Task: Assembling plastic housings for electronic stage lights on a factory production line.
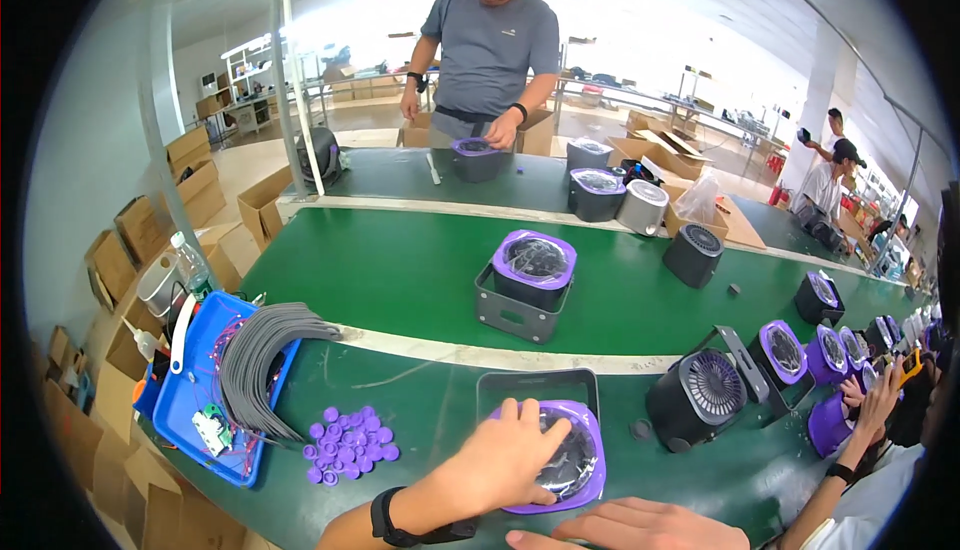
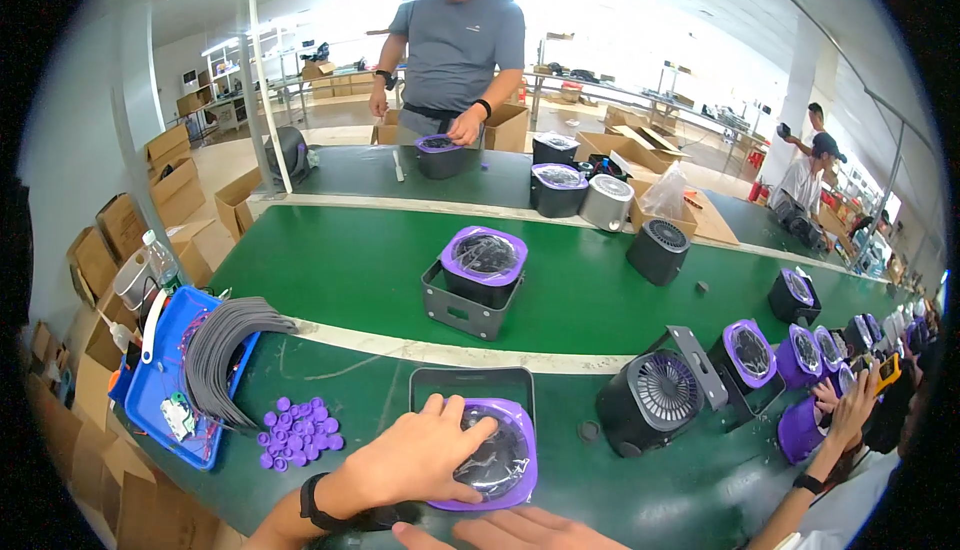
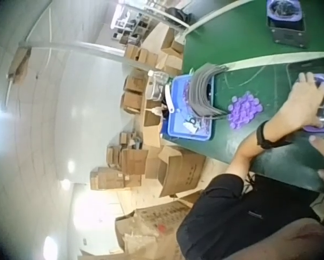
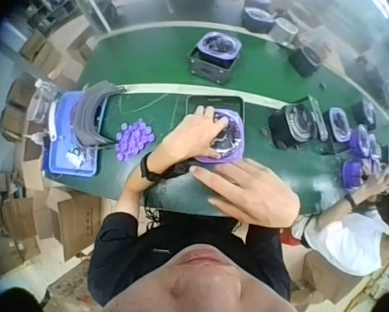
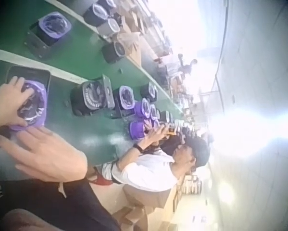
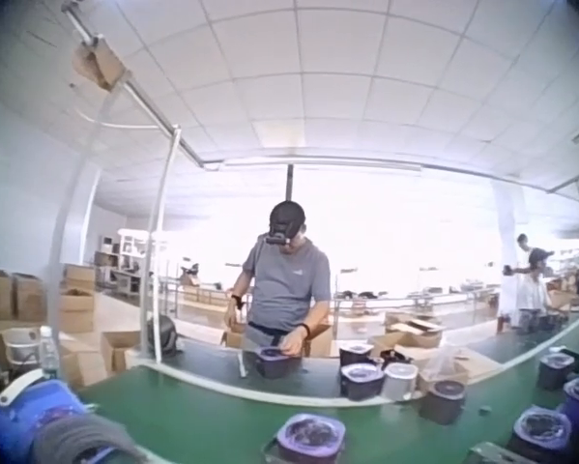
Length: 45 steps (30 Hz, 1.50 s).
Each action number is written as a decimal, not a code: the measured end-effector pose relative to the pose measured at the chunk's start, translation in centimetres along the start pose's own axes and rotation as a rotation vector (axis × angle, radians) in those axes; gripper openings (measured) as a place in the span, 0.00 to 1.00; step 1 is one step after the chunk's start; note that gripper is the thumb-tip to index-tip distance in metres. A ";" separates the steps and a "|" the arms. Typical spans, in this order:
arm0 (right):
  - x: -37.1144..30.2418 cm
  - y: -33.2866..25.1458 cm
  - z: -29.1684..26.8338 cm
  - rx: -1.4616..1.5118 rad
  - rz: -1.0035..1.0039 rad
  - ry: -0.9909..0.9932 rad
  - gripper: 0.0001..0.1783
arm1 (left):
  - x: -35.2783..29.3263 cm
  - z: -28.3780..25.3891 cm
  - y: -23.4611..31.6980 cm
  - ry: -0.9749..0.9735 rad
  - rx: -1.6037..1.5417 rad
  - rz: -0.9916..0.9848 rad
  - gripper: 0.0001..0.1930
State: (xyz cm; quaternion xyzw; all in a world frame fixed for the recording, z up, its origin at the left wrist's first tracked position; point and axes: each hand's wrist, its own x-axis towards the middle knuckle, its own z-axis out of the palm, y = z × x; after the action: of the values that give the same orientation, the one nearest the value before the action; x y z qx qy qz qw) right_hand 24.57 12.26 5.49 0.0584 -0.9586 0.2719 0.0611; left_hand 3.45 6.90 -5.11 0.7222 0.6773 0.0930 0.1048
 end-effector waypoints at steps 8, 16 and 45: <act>0.3 0.3 -0.1 -0.015 -0.012 -0.016 0.32 | 0.4 -0.4 -0.2 -0.002 0.023 0.009 0.45; 0.1 -0.1 0.2 0.003 -0.021 0.008 0.32 | -0.2 0.3 0.1 -0.018 0.008 0.020 0.45; -0.4 1.2 2.0 0.091 -0.179 0.271 0.30 | -0.1 -0.1 0.1 0.037 0.049 0.050 0.42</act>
State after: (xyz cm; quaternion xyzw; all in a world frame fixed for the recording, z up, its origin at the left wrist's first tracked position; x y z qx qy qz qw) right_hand 24.57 12.24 3.11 0.1090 -0.9192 0.3139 0.2112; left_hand 3.47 6.78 -5.01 0.7393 0.6631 0.0922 0.0724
